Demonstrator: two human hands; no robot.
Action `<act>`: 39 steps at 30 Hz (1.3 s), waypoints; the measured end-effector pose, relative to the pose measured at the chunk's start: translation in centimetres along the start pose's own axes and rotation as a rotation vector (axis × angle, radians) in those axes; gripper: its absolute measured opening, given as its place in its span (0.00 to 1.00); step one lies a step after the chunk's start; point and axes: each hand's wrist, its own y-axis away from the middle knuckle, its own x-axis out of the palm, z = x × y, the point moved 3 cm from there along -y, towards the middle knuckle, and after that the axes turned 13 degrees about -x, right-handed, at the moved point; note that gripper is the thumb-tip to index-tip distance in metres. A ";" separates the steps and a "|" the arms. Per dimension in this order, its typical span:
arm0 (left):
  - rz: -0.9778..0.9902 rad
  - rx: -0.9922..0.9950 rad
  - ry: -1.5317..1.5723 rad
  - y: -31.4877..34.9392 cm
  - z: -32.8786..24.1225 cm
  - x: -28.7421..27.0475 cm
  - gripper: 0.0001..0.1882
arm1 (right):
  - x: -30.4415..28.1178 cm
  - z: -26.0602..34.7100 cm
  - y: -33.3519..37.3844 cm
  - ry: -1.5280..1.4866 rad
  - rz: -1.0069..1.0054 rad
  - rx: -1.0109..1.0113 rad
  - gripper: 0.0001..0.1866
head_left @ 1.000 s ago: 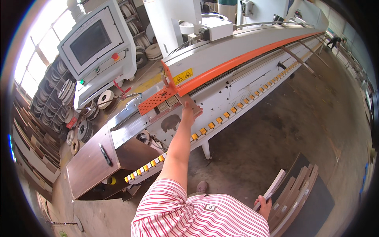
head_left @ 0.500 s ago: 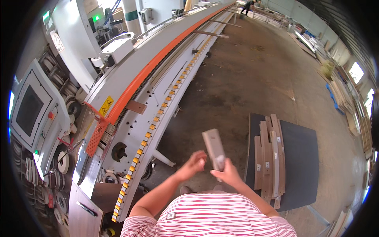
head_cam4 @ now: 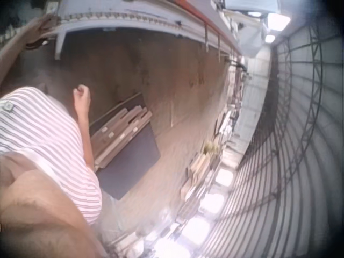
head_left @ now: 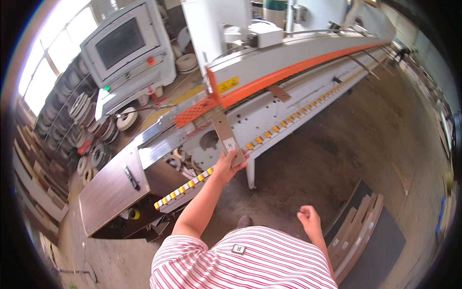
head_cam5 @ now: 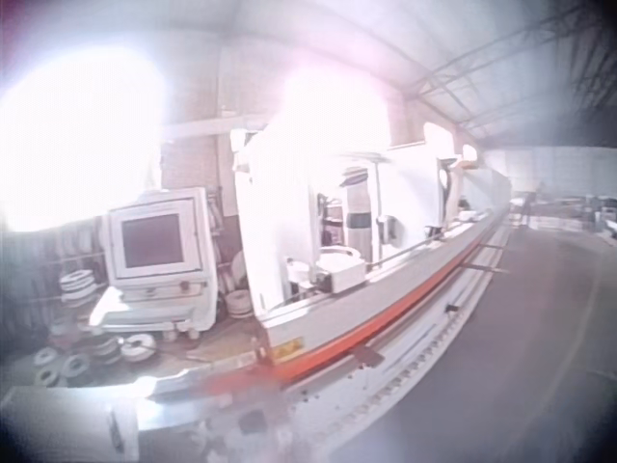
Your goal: The person repeatedly picks up long, flat wooden pieces from a stack on the floor and feeds them into a large industrial machine. They handle the pieces one at a time, inserting them into the machine's intake and then returning to the stack to retrieve the next piece.
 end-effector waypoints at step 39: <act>-0.036 0.095 -0.229 -29.4 -7.9 -9.7 0.17 | -3.1 -9.3 9.1 0.087 -0.072 0.369 0.08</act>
